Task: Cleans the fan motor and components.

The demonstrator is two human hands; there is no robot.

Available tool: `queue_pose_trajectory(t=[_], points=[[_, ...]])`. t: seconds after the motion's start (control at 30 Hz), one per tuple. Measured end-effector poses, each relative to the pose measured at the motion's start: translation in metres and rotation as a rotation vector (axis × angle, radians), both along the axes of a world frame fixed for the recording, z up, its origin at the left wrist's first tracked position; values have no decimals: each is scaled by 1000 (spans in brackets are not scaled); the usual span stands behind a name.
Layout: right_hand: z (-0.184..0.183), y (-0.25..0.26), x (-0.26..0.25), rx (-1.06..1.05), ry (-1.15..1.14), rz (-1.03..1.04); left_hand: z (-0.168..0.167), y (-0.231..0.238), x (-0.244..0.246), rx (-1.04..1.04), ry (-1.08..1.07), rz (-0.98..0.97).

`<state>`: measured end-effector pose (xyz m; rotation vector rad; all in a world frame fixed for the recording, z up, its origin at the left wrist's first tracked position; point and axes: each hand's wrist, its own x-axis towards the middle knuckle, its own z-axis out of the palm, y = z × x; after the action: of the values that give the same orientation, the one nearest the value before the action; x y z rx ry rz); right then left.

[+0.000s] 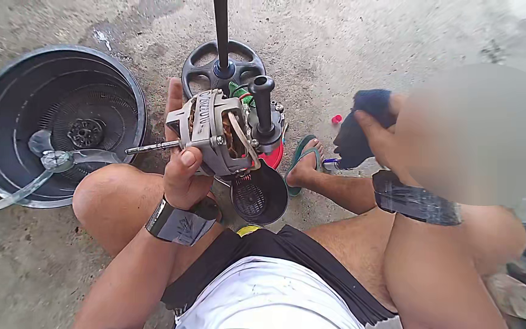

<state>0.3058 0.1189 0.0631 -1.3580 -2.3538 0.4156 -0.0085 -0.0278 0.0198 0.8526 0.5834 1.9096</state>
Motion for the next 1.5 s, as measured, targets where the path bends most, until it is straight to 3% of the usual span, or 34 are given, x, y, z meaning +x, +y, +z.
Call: queue_pose_trajectory(t=[0.13, 0.2, 0.3, 0.37, 0.57, 0.73, 0.83, 0.93, 1.03, 1.13, 1.27, 1.5], points=[[-25, -1, -6, -217, -403, 165, -1, -2, 2, -40, -29, -4], [-35, -10, -16, -226, -378, 305, -1, -2, 2, -72, -41, 17], [-50, -31, -42, -428, -201, 629, 4, -2, -1, -59, -65, 18], [-60, -46, -61, -491, -180, 698, 5, -1, -3, -47, -50, 28], [-72, -72, -92, -135, -187, 824, -1, 0, -10, -91, -55, 52], [-66, -68, -88, -167, -181, 965, 3, 18, -24, -122, -19, 99], [-40, -70, -68, -360, -46, 958, 3, 28, -36, -216, 94, 86], [-30, -73, -51, -543, 261, 943, -4, 41, -39, -387, 175, 11], [-36, -78, -43, -693, 377, 937, -22, 53, -22, -598, 82, -147], [-53, -94, -46, -737, 380, 946, -49, 64, -5, -815, -25, -300], [-71, -121, -51, -704, 329, 914, -86, 75, 7, -961, 12, -407], [-85, -146, -67, -630, 432, 761, -103, 94, 16, -1068, -2, -493]])
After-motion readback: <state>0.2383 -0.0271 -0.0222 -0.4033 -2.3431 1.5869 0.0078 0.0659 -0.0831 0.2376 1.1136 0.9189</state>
